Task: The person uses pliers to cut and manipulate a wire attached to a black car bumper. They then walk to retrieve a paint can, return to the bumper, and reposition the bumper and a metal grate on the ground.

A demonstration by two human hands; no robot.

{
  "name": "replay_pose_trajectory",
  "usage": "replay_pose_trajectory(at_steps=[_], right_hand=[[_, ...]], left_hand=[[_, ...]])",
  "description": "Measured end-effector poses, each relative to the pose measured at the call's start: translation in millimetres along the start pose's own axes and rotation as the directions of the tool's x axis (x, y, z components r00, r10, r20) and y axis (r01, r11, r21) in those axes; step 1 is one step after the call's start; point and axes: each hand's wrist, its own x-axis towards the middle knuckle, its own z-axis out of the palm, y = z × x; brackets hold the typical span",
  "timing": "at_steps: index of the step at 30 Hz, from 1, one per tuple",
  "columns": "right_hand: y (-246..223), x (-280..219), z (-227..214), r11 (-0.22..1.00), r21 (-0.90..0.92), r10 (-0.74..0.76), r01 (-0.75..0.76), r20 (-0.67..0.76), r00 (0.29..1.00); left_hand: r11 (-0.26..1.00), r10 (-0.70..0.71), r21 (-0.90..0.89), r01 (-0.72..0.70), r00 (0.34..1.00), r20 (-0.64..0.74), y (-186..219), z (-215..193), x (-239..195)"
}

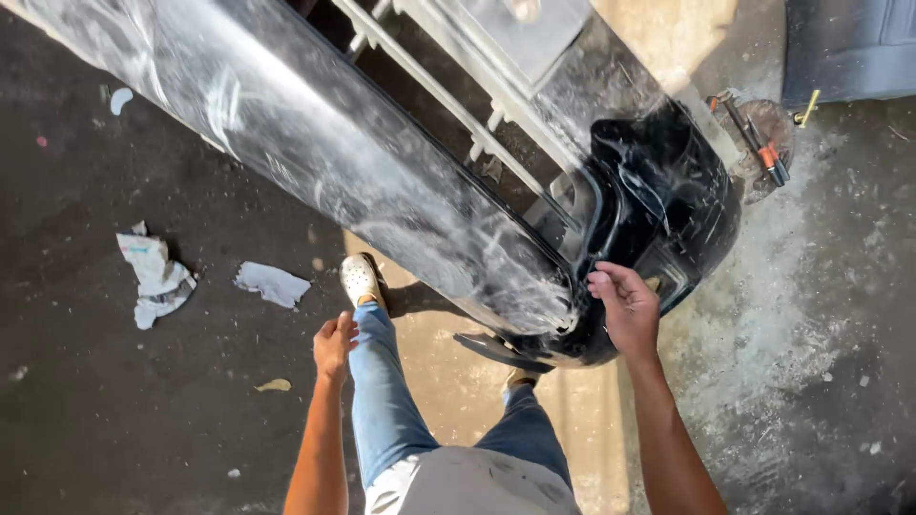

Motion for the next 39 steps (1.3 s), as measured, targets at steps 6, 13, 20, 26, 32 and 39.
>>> replay_pose_trajectory(at_steps=[6, 13, 20, 26, 32, 39], right_hand=[[-83.1, 22.9, 84.5, 0.986, -0.163, 0.047, -0.031, 0.095, 0.994], [-41.2, -81.2, 75.9, 0.952, 0.211, 0.277, -0.222, -0.286, 0.917], [64.5, -125.1, -5.2, 0.719, 0.249, 0.681, -0.649, -0.437, 0.587], [152.6, -130.1, -91.7, 0.778, 0.252, 0.621, -0.576, -0.455, 0.639], [145.7, -75.0, -137.7, 0.919, 0.179, 0.388, -0.351, -0.251, 0.887], [-52.7, 15.2, -32.2, 0.925, 0.373, 0.008, -0.073, 0.173, 0.985]], left_hand=[[0.998, -0.054, -0.022, 0.053, 0.995, -0.078, 85.3, -93.5, 75.1], [0.993, 0.025, 0.118, -0.026, 1.0, 0.011, 165.7, -96.9, 91.3], [0.985, -0.161, 0.103, 0.137, 0.945, 0.284, 127.7, 24.7, 70.4], [0.987, -0.122, -0.051, 0.155, 0.908, 0.401, 55.4, 107.5, 53.3], [0.996, 0.03, -0.083, -0.009, 0.968, 0.251, 41.7, 88.7, 18.1], [0.979, 0.104, -0.163, -0.124, 0.987, -0.125, 192.0, 13.7, -15.1]])
